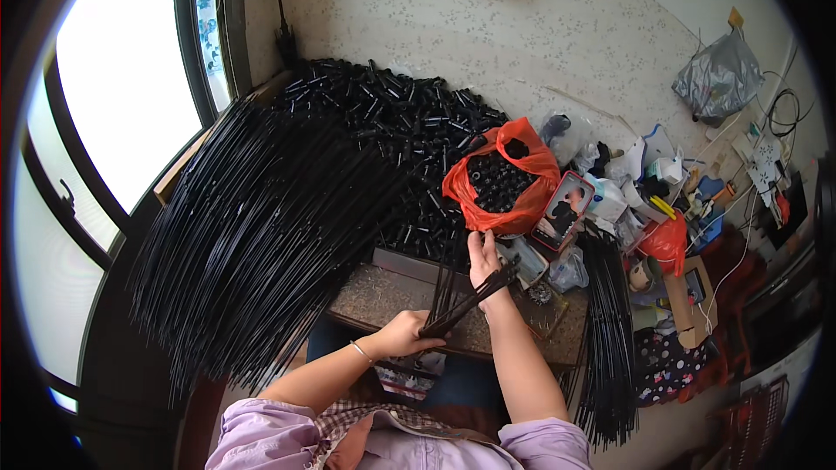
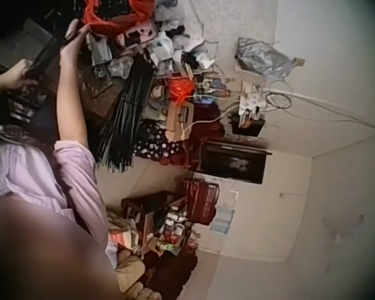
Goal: Measure and organize bundles of thin black rods using a template and pliers at an assembly station.
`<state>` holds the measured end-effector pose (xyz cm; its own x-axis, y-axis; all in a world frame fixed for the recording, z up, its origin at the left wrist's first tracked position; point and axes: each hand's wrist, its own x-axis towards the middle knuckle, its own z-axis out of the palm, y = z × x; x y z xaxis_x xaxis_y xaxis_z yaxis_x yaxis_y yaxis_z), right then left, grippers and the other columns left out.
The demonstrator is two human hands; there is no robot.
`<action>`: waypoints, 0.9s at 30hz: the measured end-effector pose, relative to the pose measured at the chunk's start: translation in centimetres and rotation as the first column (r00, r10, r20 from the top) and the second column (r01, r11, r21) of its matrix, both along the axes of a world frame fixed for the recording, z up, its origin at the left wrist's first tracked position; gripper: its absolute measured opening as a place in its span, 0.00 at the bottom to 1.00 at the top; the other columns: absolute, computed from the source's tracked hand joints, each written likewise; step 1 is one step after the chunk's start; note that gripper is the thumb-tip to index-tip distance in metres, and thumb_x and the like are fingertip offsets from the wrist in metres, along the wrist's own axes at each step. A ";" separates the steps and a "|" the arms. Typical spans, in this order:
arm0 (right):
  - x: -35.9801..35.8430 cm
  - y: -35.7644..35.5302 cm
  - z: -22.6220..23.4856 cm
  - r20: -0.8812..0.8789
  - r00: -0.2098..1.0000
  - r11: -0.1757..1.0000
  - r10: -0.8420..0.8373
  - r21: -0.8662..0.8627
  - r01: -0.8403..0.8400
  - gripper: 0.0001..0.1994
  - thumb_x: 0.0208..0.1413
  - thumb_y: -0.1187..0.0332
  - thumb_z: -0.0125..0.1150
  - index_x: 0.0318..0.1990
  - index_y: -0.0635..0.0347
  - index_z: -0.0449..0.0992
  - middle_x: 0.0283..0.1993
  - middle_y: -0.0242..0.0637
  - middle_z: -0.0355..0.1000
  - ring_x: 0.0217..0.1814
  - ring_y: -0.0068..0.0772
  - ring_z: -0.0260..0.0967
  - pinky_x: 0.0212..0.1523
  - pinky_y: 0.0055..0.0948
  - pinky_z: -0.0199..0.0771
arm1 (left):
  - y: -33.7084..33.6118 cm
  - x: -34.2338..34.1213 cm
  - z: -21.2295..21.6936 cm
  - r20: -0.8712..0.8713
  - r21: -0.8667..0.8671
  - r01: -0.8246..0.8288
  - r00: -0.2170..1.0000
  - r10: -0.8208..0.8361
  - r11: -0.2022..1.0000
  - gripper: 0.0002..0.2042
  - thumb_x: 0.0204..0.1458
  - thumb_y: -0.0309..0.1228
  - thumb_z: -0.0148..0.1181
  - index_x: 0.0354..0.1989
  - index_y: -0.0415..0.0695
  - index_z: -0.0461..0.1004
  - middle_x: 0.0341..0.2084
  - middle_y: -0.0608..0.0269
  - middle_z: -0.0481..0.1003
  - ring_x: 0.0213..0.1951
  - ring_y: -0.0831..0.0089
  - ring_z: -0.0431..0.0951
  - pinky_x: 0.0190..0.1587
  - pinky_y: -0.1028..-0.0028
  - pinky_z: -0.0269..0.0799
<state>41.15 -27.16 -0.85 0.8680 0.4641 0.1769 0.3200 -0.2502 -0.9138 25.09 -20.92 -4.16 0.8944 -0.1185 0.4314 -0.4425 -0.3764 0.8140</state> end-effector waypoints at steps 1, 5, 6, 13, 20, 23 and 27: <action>-1.0 0.0 1.1 -0.009 1.000 1.000 0.015 0.000 -0.015 0.30 0.48 0.51 0.35 0.51 0.68 0.46 0.54 0.50 0.43 0.56 0.40 0.41 0.48 0.30 0.51 | 0.6 -0.3 -0.5 -0.055 0.084 -0.048 0.997 0.053 0.995 0.14 0.35 0.32 0.56 0.32 0.40 0.68 0.35 0.56 0.66 0.38 0.63 0.66 0.40 0.70 0.61; -6.9 -4.8 4.9 -0.409 0.488 0.609 0.771 0.697 -0.378 0.44 0.37 0.35 0.19 0.37 0.74 0.62 0.35 0.52 0.64 0.39 0.42 0.62 0.45 0.35 0.55 | 1.2 -0.8 -0.9 -0.082 0.435 -0.425 0.859 0.505 0.794 0.39 0.24 0.45 0.60 0.47 0.38 0.53 0.49 0.48 0.49 0.54 0.57 0.43 0.51 0.56 0.37; -7.6 -6.5 5.1 -0.365 0.459 0.565 0.810 0.694 -0.446 0.46 0.36 0.33 0.16 0.33 0.75 0.66 0.30 0.53 0.66 0.36 0.44 0.64 0.45 0.36 0.56 | 1.0 -0.6 -0.6 -0.076 0.427 -0.412 0.871 0.486 0.805 0.39 0.24 0.45 0.60 0.47 0.38 0.53 0.49 0.48 0.49 0.54 0.57 0.43 0.51 0.56 0.37; -6.2 -4.0 1.8 -0.556 0.800 0.910 0.226 0.413 0.030 0.32 0.46 0.43 0.30 0.40 0.69 0.59 0.37 0.45 0.63 0.41 0.34 0.60 0.44 0.27 0.56 | 2.7 1.7 0.1 0.096 0.734 0.108 0.961 -0.260 0.671 0.27 0.34 0.37 0.49 0.48 0.47 0.55 0.52 0.61 0.47 0.54 0.67 0.46 0.51 0.56 0.38; -2.3 -0.5 -2.1 -0.808 0.313 0.856 0.499 0.517 -0.028 0.22 0.48 0.52 0.38 0.42 0.63 0.58 0.41 0.42 0.60 0.45 0.34 0.56 0.44 0.31 0.57 | 3.2 3.2 -1.3 0.214 0.715 0.223 0.833 -0.510 0.663 0.11 0.34 0.35 0.46 0.24 0.43 0.70 0.49 0.58 0.54 0.51 0.66 0.52 0.52 0.62 0.42; -2.7 1.2 -0.7 -0.745 0.560 0.880 0.364 0.471 0.055 0.24 0.48 0.51 0.38 0.46 0.62 0.55 0.46 0.40 0.57 0.50 0.34 0.52 0.47 0.33 0.52 | 4.5 3.9 -1.7 0.126 0.624 0.269 0.892 -0.434 0.734 0.18 0.33 0.35 0.48 0.37 0.43 0.64 0.47 0.57 0.55 0.50 0.66 0.54 0.51 0.62 0.44; -3.5 -1.0 -1.0 -0.415 0.749 0.835 0.517 0.437 -0.334 0.29 0.47 0.47 0.35 0.48 0.65 0.53 0.47 0.41 0.57 0.51 0.34 0.51 0.50 0.30 0.47 | 5.1 4.6 -2.2 0.113 0.488 0.272 0.923 -0.369 0.830 0.20 0.36 0.35 0.49 0.41 0.42 0.61 0.42 0.54 0.60 0.44 0.62 0.61 0.49 0.65 0.49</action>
